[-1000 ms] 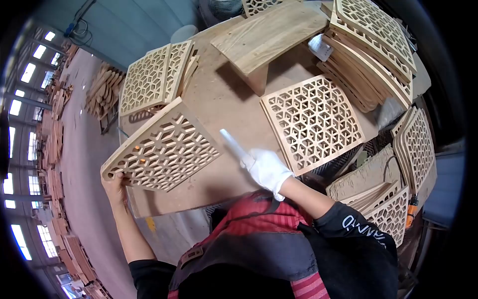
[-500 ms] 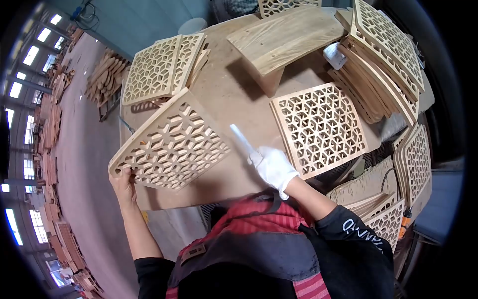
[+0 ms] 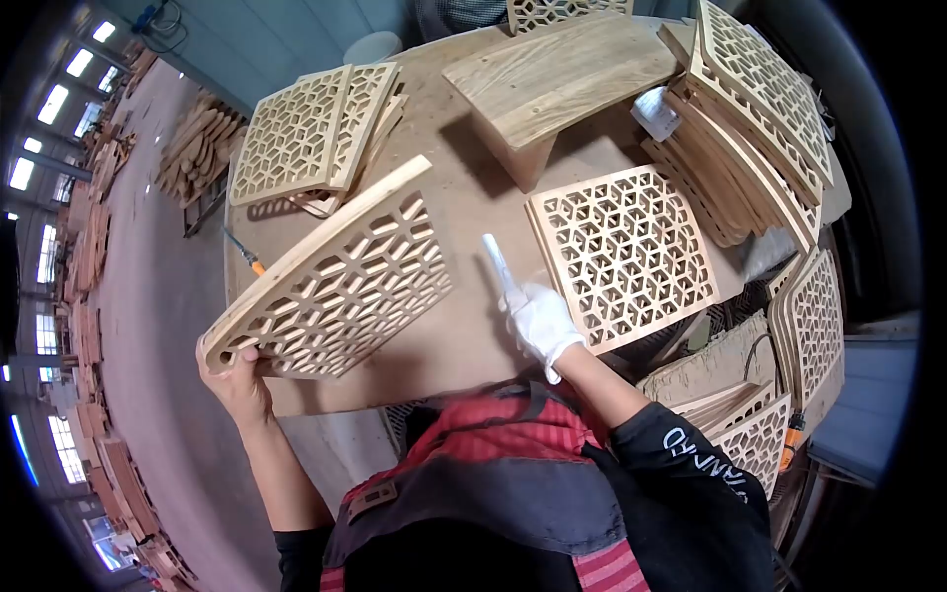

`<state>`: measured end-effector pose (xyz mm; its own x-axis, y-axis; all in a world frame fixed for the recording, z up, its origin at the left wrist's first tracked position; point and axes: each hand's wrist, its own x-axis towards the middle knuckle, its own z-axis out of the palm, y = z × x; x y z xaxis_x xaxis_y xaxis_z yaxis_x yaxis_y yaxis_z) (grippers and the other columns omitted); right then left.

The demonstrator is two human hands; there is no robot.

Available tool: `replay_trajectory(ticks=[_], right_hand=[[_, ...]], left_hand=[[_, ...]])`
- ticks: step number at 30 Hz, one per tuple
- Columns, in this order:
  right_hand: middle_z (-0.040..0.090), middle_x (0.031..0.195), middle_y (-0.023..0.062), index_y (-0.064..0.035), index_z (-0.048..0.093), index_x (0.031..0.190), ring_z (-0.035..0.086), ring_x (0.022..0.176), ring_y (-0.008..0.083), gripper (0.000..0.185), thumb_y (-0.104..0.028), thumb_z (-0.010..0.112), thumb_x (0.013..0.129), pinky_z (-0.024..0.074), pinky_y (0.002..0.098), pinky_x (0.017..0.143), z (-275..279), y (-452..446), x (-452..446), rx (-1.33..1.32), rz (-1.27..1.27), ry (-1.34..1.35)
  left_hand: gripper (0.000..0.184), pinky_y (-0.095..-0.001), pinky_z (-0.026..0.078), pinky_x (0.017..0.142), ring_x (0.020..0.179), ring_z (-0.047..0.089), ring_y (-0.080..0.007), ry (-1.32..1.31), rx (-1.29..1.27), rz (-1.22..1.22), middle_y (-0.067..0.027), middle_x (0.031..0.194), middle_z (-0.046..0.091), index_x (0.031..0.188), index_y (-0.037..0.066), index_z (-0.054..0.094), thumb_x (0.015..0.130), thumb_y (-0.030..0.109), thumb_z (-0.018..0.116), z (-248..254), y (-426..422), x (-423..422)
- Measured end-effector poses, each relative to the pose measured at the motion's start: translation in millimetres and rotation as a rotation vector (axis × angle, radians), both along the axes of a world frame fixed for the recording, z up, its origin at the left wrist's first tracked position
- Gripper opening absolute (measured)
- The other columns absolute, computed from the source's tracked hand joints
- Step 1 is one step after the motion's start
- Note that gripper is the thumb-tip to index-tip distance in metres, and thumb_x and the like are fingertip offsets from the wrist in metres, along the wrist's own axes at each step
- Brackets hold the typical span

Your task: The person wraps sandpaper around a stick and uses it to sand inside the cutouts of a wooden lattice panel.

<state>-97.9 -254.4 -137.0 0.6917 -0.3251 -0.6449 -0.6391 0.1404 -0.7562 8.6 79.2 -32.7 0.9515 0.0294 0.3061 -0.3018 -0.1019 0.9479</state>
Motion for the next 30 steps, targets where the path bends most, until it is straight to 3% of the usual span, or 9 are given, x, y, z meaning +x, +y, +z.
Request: replay_trajectory(ticks=[2,6,9,13,19,22,25,26,30], right_hand=[[0.053,0.057,0.0025,-0.0077,0.059,0.084,0.045,0.036,0.0117,0.030,-0.030,0.047,0.099,0.0359,0.0271,0.033,-3,-3,0,0.019,-0.031,-0.011],[0.056,0.063,0.0042,-0.0068,0.058,0.089,0.047,0.039,0.0125,0.026,-0.027,0.045,0.099,0.0381,0.0269,0.034,-7,-8,-1,0.083,-0.059,-0.054],[0.059,0.068,0.0055,-0.0070,0.057,0.094,0.049,0.041,0.0130,0.024,-0.026,0.045,0.099,0.0396,0.0265,0.036,-17,-7,0,0.183,-0.138,-0.063],[0.063,0.074,0.0070,-0.0073,0.055,0.094,0.054,0.047,0.0145,0.022,-0.025,0.044,0.102,0.0430,0.0273,0.036,-27,-6,5,0.357,-0.220,-0.047],[0.065,0.083,0.0087,-0.0096,0.054,0.094,0.057,0.057,0.0149,0.018,-0.023,0.045,0.101,0.0460,0.0278,0.046,-22,-3,5,0.429,-0.213,-0.067],[0.067,0.095,0.0122,-0.0091,0.056,0.098,0.059,0.061,0.0174,0.012,-0.019,0.049,0.096,0.0489,0.0311,0.051,-27,-8,9,0.513,-0.224,-0.088],[0.068,0.098,0.0118,-0.0094,0.056,0.098,0.061,0.066,0.0180,0.012,-0.019,0.050,0.095,0.0501,0.0315,0.055,-24,-8,11,0.481,-0.267,-0.191],[0.068,0.099,0.0113,-0.0098,0.056,0.098,0.063,0.071,0.0187,0.013,-0.021,0.051,0.095,0.0511,0.0316,0.057,-21,-9,13,0.460,-0.266,-0.202],[0.066,0.094,0.0062,-0.0104,0.057,0.099,0.064,0.075,0.0165,0.016,-0.027,0.055,0.097,0.0517,0.0299,0.061,-15,-8,18,0.484,-0.370,-0.254]], left_hand=[[0.054,-0.0281,0.049,0.084,0.093,0.061,-0.0164,-0.043,-0.038,0.014,-0.0083,0.100,0.062,0.109,-0.003,0.054,0.071,0.016,0.087,4,-2,-1],[0.051,-0.0301,0.052,0.086,0.096,0.064,-0.0179,-0.109,-0.067,-0.009,-0.0113,0.109,0.065,0.120,-0.003,0.054,0.080,0.017,0.079,12,2,-4],[0.059,-0.0301,0.051,0.088,0.098,0.062,-0.0187,-0.135,-0.146,0.059,-0.0096,0.106,0.061,0.116,-0.003,0.053,0.074,0.023,0.085,18,-6,-3],[0.051,-0.0306,0.053,0.090,0.102,0.064,-0.0197,-0.156,-0.217,-0.003,-0.0135,0.116,0.063,0.125,-0.002,0.051,0.083,0.012,0.076,18,-1,-4],[0.053,-0.0330,0.054,0.093,0.105,0.063,-0.0207,-0.176,-0.248,-0.001,-0.0136,0.118,0.062,0.127,-0.002,0.050,0.083,0.012,0.076,25,-5,-9],[0.058,-0.0319,0.055,0.085,0.101,0.063,-0.0209,-0.144,-0.265,0.064,-0.0142,0.115,0.061,0.124,-0.004,0.049,0.080,0.018,0.081,30,-10,-8],[0.058,-0.0323,0.057,0.082,0.100,0.063,-0.0216,-0.032,-0.286,0.023,-0.0148,0.116,0.061,0.126,-0.004,0.048,0.082,0.018,0.079,32,0,-5],[0.051,-0.0330,0.059,0.081,0.100,0.064,-0.0229,0.006,-0.293,0.009,-0.0150,0.118,0.060,0.129,-0.003,0.047,0.088,0.016,0.072,26,8,-1],[0.042,-0.0343,0.059,0.083,0.099,0.064,-0.0234,0.347,-0.357,0.194,-0.0137,0.118,0.059,0.132,0.001,0.045,0.096,0.017,0.060,33,10,13]])
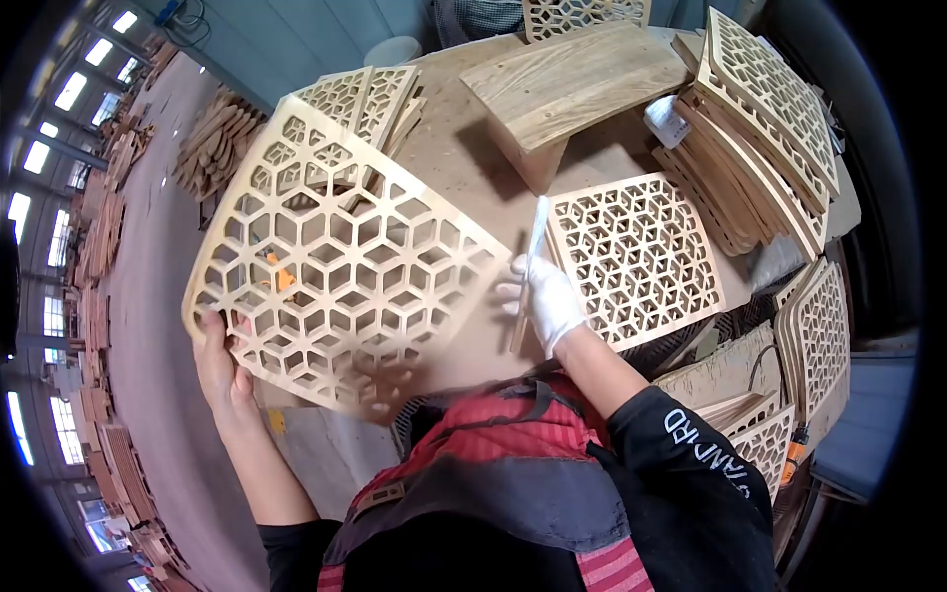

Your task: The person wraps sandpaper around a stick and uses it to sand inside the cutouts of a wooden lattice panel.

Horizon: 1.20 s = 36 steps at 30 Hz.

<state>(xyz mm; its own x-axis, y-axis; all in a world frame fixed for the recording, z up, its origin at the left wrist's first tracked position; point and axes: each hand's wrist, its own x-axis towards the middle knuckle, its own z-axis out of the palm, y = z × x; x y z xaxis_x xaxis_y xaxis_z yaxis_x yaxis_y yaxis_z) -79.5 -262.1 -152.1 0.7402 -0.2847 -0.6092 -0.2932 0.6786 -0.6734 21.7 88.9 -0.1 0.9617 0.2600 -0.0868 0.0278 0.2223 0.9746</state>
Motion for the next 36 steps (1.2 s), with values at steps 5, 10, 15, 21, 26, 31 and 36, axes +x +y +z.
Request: replay_trajectory(ticks=[5,10,15,21,26,31,36], right_hand=[[0.063,0.095,0.0060,-0.0106,0.054,0.101,0.061,0.072,0.0124,0.020,-0.030,0.050,0.100,0.0497,0.0254,0.055,27,7,-1,0.096,0.010,-0.228],[0.061,0.107,0.0107,-0.0102,0.054,0.104,0.059,0.072,0.0102,0.026,-0.035,0.046,0.101,0.0418,0.0192,0.046,56,11,-10,0.149,0.005,-0.352],[0.058,0.121,0.0143,-0.0133,0.052,0.099,0.060,0.076,0.0133,0.016,-0.028,0.053,0.094,0.0428,0.0217,0.047,93,7,-9,0.138,-0.049,-0.397],[0.060,0.117,0.0156,-0.0126,0.053,0.101,0.063,0.084,0.0178,0.021,-0.033,0.052,0.096,0.0470,0.0237,0.055,90,-2,-17,0.047,-0.074,-0.337],[0.061,0.113,0.0150,-0.0124,0.052,0.099,0.063,0.083,0.0177,0.018,-0.031,0.051,0.099,0.0464,0.0217,0.053,88,-4,-22,0.039,-0.090,-0.359],[0.062,0.113,0.0145,-0.0122,0.055,0.100,0.062,0.086,0.0161,0.022,-0.034,0.052,0.098,0.0486,0.0225,0.055,92,-7,-25,-0.005,-0.067,-0.360],[0.062,0.117,0.0144,-0.0062,0.058,0.109,0.062,0.091,0.0149,0.033,-0.036,0.047,0.100,0.0543,0.0253,0.066,92,-8,-12,-0.115,-0.032,-0.362]], left_hand=[[0.039,-0.0330,0.062,0.070,0.086,0.068,-0.0190,0.387,-0.228,-0.208,-0.0120,0.103,0.066,0.123,0.000,0.053,0.095,0.026,0.062,-49,47,33],[0.040,-0.0401,0.063,0.071,0.087,0.069,-0.0232,0.592,-0.241,-0.245,-0.0147,0.107,0.067,0.126,0.002,0.054,0.095,0.026,0.062,-98,52,46],[0.039,-0.0471,0.057,0.091,0.109,0.063,-0.0335,0.760,-0.411,-0.304,-0.0225,0.122,0.060,0.128,-0.002,0.050,0.102,0.027,0.049,-119,29,34],[0.041,-0.0500,0.051,0.099,0.121,0.056,-0.0368,0.914,-0.595,-0.343,-0.0260,0.133,0.051,0.135,-0.004,0.041,0.106,0.025,0.036,-145,16,23],[0.040,-0.0529,0.051,0.098,0.120,0.056,-0.0380,0.903,-0.575,-0.355,-0.0247,0.135,0.050,0.137,-0.001,0.039,0.106,0.024,0.036,-155,6,14],[0.041,-0.0518,0.051,0.096,0.119,0.056,-0.0387,0.998,-0.584,-0.283,-0.0242,0.133,0.052,0.134,-0.003,0.043,0.105,0.025,0.038,-152,-10,3],[0.032,-0.0429,0.057,0.088,0.099,0.066,-0.0284,0.973,-0.459,-0.439,-0.0187,0.108,0.064,0.111,-0.001,0.055,0.105,0.027,0.040,-145,-17,-5]])
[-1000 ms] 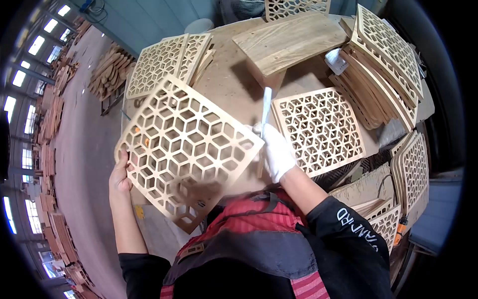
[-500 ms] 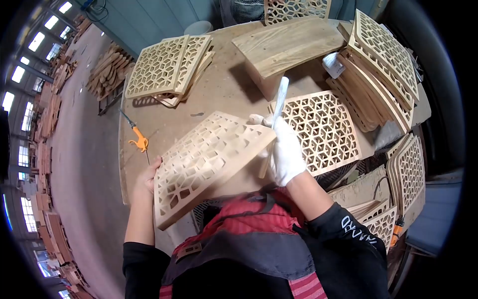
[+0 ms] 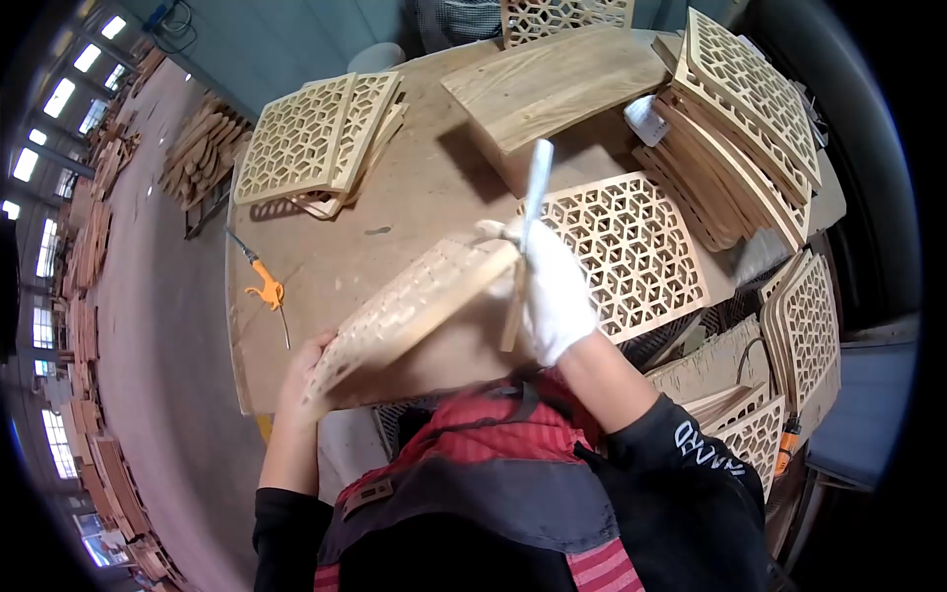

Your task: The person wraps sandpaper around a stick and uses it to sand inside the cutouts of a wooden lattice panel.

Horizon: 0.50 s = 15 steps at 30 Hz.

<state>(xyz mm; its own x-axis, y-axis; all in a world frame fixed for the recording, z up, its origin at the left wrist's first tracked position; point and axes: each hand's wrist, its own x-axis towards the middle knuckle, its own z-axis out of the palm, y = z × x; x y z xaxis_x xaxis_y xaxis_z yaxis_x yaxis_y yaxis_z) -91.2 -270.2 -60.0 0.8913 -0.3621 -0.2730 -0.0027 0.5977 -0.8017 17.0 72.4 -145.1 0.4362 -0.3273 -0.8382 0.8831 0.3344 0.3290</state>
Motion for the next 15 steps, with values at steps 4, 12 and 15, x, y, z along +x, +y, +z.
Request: replay_trajectory(ticks=[4,12,15], right_hand=[[0.061,0.120,0.0181,-0.0065,0.055,0.105,0.064,0.082,0.0134,0.026,-0.031,0.045,0.103,0.0578,0.0254,0.072,16,14,31,0.007,-0.049,-0.014],[0.060,0.101,0.0118,-0.0012,0.056,0.104,0.065,0.074,0.0206,0.024,-0.024,0.051,0.097,0.0592,0.0313,0.067,17,16,99,0.099,-0.047,-0.059],[0.057,0.099,0.0136,0.0028,0.052,0.107,0.065,0.075,0.0261,0.027,-0.020,0.054,0.093,0.0591,0.0336,0.061,17,14,105,0.135,-0.034,-0.102]], left_hand=[[0.028,-0.0327,0.049,0.059,0.069,0.056,-0.0153,-0.342,0.084,-0.045,-0.0025,0.083,0.059,0.090,0.009,0.054,0.100,0.036,0.055,-17,37,31],[0.045,-0.0334,0.052,0.081,0.102,0.064,-0.0230,-1.228,0.466,-0.849,-0.0068,0.113,0.067,0.128,0.006,0.055,0.094,0.033,0.063,189,-32,18],[0.042,-0.0332,0.052,0.080,0.093,0.065,-0.0177,-1.314,1.037,-1.091,-0.0113,0.101,0.068,0.118,-0.002,0.057,0.092,0.029,0.068,199,-69,4]])
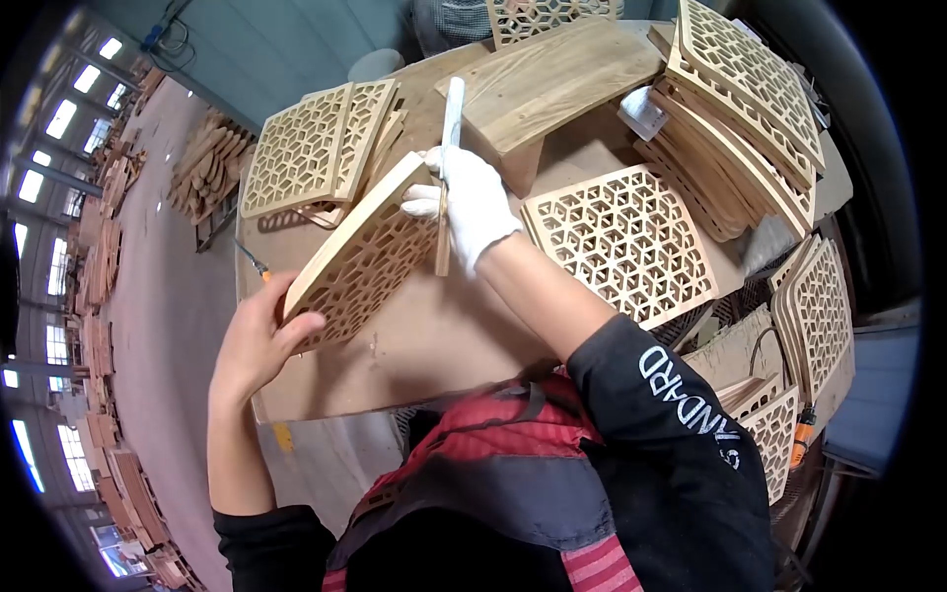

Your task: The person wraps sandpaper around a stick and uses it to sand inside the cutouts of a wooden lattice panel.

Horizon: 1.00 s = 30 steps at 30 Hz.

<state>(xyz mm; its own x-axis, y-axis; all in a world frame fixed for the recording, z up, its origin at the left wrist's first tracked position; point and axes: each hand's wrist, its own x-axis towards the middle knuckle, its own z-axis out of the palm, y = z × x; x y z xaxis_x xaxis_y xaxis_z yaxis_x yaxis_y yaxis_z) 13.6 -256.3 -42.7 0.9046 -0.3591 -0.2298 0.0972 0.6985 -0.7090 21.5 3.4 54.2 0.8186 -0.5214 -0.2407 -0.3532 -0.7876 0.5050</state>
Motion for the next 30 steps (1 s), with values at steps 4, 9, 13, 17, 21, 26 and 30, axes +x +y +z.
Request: replay_trajectory(ticks=[4,9,13,17,21,26,30], right_hand=[[0.058,0.110,0.0152,0.0036,0.054,0.111,0.067,0.080,0.0304,0.028,-0.017,0.058,0.093,0.0577,0.0306,0.056,-7,-4,-9,0.072,0.009,0.057],[0.063,0.102,0.0107,0.0005,0.057,0.109,0.066,0.081,0.0211,0.028,-0.022,0.060,0.092,0.0566,0.0285,0.060,-71,-6,-51,-0.054,-0.014,0.223],[0.062,0.087,0.0066,-0.0021,0.062,0.102,0.063,0.076,0.0166,0.022,-0.021,0.062,0.090,0.0559,0.0289,0.062,-121,-6,-78,-0.014,-0.038,0.341],[0.057,0.109,0.0157,0.0010,0.058,0.104,0.064,0.093,0.0328,0.025,-0.018,0.056,0.088,0.0585,0.0397,0.071,-128,-7,-93,0.075,-0.072,0.379],[0.057,0.092,0.0071,-0.0120,0.053,0.087,0.062,0.074,0.0250,0.012,-0.014,0.047,0.096,0.0583,0.0399,0.070,-136,-15,-91,0.124,-0.073,0.468],[0.056,0.098,0.0108,-0.0074,0.053,0.096,0.062,0.084,0.0291,0.013,-0.019,0.047,0.098,0.0579,0.0417,0.074,-151,-14,-94,0.160,-0.065,0.563],[0.052,0.120,0.0178,0.0002,0.050,0.118,0.057,0.109,0.0401,0.032,-0.026,0.046,0.101,0.0572,0.0467,0.086,-149,-9,-98,0.218,0.003,0.524]], left_hand=[[0.029,-0.0287,0.052,0.066,0.072,0.064,-0.0110,-0.143,0.044,0.058,-0.0093,0.078,0.068,0.109,-0.004,0.060,0.091,0.018,0.067,-19,5,24],[0.023,-0.0247,0.048,0.064,0.070,0.059,-0.0084,0.068,-0.191,0.172,-0.0038,0.078,0.065,0.103,-0.005,0.062,0.091,0.014,0.066,8,26,35],[0.024,-0.0235,0.048,0.064,0.071,0.057,-0.0069,0.168,-0.275,0.118,-0.0015,0.081,0.064,0.106,-0.004,0.060,0.090,0.012,0.068,18,46,38],[0.024,-0.0249,0.049,0.061,0.068,0.057,-0.0074,0.152,-0.254,0.028,-0.0019,0.078,0.064,0.099,-0.004,0.062,0.086,0.012,0.073,21,49,31],[0.024,-0.0253,0.049,0.064,0.072,0.058,-0.0076,0.088,-0.189,-0.032,-0.0030,0.079,0.065,0.097,-0.004,0.064,0.085,0.013,0.074,23,41,22],[0.024,-0.0257,0.049,0.066,0.073,0.058,-0.0076,0.119,-0.255,-0.008,-0.0034,0.079,0.065,0.099,-0.004,0.065,0.087,0.015,0.072,26,39,19],[0.023,-0.0260,0.049,0.066,0.072,0.057,-0.0079,0.162,-0.229,-0.008,-0.0028,0.079,0.064,0.100,-0.003,0.065,0.089,0.017,0.070,31,34,16]])
